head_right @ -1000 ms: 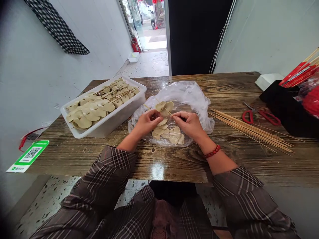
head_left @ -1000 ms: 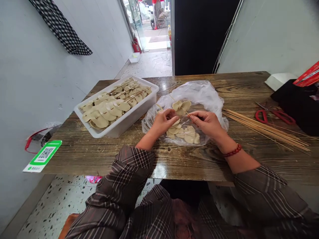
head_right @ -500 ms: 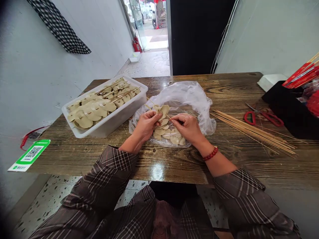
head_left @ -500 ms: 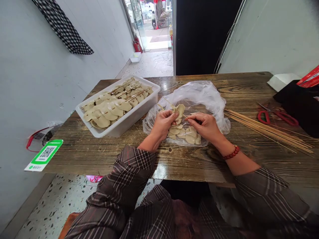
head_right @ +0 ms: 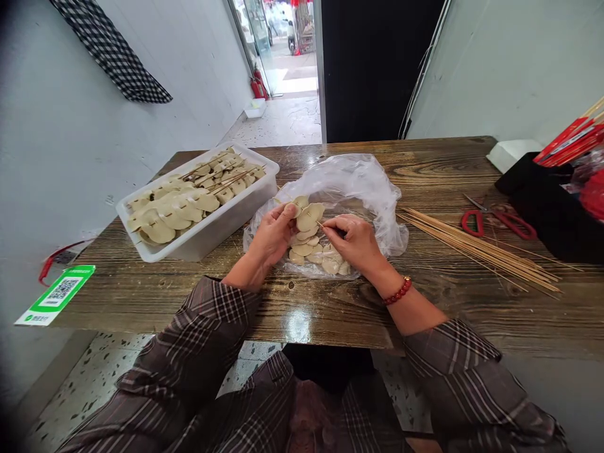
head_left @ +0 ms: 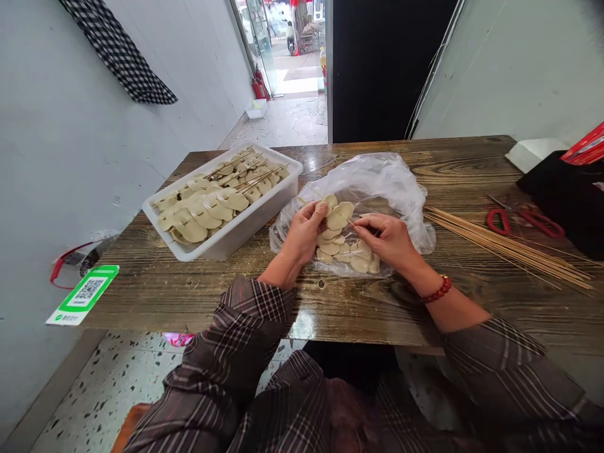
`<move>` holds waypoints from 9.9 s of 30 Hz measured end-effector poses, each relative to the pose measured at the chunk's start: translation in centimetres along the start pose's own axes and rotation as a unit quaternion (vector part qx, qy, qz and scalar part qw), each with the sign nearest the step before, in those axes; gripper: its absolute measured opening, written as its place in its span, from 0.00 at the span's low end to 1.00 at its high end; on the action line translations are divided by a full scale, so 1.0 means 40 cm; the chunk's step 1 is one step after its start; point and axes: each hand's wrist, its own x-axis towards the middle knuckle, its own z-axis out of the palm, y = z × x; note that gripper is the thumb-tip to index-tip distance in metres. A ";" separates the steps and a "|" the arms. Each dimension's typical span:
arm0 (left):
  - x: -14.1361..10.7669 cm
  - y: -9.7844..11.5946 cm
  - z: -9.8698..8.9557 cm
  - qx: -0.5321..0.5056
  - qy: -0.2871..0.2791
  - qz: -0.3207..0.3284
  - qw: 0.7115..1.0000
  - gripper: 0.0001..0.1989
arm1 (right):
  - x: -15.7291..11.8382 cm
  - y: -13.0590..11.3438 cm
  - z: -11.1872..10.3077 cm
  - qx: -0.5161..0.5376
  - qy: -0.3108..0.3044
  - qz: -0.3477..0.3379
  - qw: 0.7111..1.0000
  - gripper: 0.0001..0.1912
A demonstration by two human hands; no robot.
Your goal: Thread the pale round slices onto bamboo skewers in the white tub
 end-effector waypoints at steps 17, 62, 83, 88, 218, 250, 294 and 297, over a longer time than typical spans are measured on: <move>0.013 0.018 -0.036 0.198 -0.002 0.047 0.979 0.13 | 0.007 0.004 -0.018 0.034 0.032 0.048 0.998 0.10; 0.049 0.060 -0.109 0.083 0.154 0.133 0.976 0.08 | -0.008 0.014 -0.030 -0.027 -0.071 -0.044 0.996 0.10; 0.045 0.042 -0.095 0.132 0.122 0.144 0.973 0.12 | -0.012 0.020 -0.024 -0.042 -0.053 -0.059 0.996 0.10; 0.037 0.057 -0.094 0.066 0.114 0.082 0.988 0.10 | -0.012 0.016 -0.025 -0.042 -0.057 -0.064 0.995 0.11; 0.021 0.024 -0.085 0.567 -0.075 0.149 0.806 0.01 | -0.003 0.018 -0.029 0.097 -0.030 0.116 0.988 0.14; 0.033 0.052 -0.098 0.089 0.062 0.043 0.993 0.14 | -0.002 0.001 -0.033 0.104 -0.037 0.103 0.988 0.14; 0.055 0.067 -0.127 0.175 0.168 0.225 0.944 0.06 | -0.007 0.020 -0.036 0.010 -0.086 -0.011 0.996 0.10; 0.050 0.070 -0.122 0.208 0.177 0.227 0.935 0.05 | -0.008 0.017 -0.034 0.006 -0.085 -0.016 0.996 0.10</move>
